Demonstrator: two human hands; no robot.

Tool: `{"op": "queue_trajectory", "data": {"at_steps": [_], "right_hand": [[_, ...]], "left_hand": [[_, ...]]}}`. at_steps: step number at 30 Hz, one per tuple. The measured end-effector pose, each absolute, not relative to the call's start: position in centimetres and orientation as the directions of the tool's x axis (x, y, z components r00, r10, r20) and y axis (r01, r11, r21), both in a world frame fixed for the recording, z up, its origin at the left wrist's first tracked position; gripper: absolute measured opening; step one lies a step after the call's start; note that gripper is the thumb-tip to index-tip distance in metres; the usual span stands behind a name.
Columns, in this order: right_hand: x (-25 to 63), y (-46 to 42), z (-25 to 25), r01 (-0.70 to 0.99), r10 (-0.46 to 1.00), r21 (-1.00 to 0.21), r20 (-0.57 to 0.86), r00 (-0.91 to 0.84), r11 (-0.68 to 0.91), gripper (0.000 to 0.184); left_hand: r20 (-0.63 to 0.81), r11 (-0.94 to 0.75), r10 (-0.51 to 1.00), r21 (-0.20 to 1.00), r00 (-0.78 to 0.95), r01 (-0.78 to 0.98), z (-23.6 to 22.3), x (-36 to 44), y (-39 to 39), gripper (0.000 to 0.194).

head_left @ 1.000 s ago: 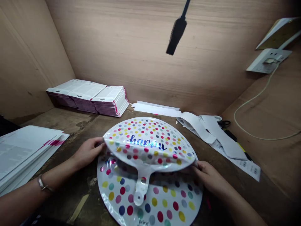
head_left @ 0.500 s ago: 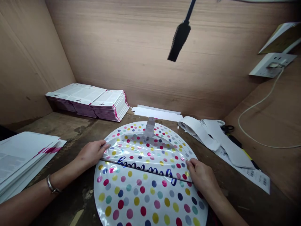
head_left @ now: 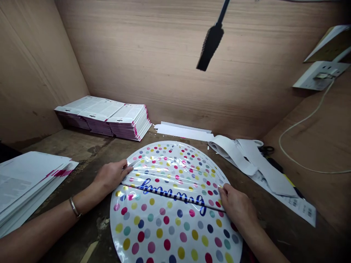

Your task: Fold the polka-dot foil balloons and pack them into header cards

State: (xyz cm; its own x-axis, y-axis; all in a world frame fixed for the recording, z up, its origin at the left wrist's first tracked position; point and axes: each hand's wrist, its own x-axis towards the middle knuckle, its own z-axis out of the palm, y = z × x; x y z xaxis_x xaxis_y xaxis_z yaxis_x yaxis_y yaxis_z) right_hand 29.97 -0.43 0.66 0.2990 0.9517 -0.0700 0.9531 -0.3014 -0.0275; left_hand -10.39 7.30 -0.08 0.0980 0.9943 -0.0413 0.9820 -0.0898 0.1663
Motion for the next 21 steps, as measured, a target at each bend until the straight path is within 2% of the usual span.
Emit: {"op": "queue_trajectory", "data": {"at_steps": [3,6,8,10,12,13,15,16,17,19,21], "right_hand": [[29.7,-0.7,0.5,0.956,0.955,-0.008,-0.056,0.292,-0.292,0.037],[29.8,-0.8,0.4,0.960,0.958,0.011,-0.049,0.281,-0.281,0.038],[30.0,-0.7,0.6,0.961,0.960,0.027,-0.051,0.275,-0.274,0.040],[29.7,-0.9,1.0,0.961,0.960,0.045,-0.057,0.273,-0.271,0.041],[28.3,-1.5,1.3,0.970,0.972,0.063,-0.009,0.234,-0.233,0.040],[27.1,-2.1,1.3,0.984,0.986,0.061,0.027,0.166,-0.168,0.039],[24.1,-3.4,1.1,0.997,0.994,0.022,0.076,-0.072,0.071,0.044],[22.8,-4.2,0.9,0.969,0.970,-0.037,0.036,-0.241,0.242,0.050],[21.7,-4.9,0.6,0.931,0.935,-0.105,-0.017,-0.353,0.350,0.057],[21.5,-6.1,-0.1,0.891,0.894,-0.207,-0.118,-0.432,0.403,0.067],[24.0,-7.1,-0.7,0.928,0.921,-0.222,-0.188,-0.341,0.299,0.067]], "left_hand": [[-0.034,-0.054,0.998,0.075,0.057,0.996,0.8,-9.8,6.8,0.033],[0.145,-0.150,0.978,-0.023,0.152,0.988,1.8,-6.9,5.2,0.038],[0.177,-0.377,0.914,0.037,0.366,0.925,1.8,-3.9,3.3,0.049],[0.068,-0.631,0.774,0.176,0.630,0.756,1.2,-1.3,1.4,0.054],[-0.017,-0.721,0.658,0.274,0.752,0.637,0.3,0.3,-0.1,0.057],[-0.041,-0.730,0.636,0.293,0.771,0.617,-0.1,0.7,-0.6,0.058],[-0.053,-0.726,0.639,0.288,0.768,0.624,-0.8,0.8,-1.1,0.059],[-0.048,-0.726,0.643,0.278,0.764,0.628,-1.0,0.7,-1.1,0.060],[-0.043,-0.730,0.642,0.270,0.765,0.628,-1.1,0.5,-1.0,0.059],[-0.035,-0.737,0.639,0.260,0.769,0.624,-1.2,0.1,-0.7,0.058],[-0.041,-0.734,0.640,0.261,0.767,0.627,-1.1,-0.1,-0.5,0.057]]}}
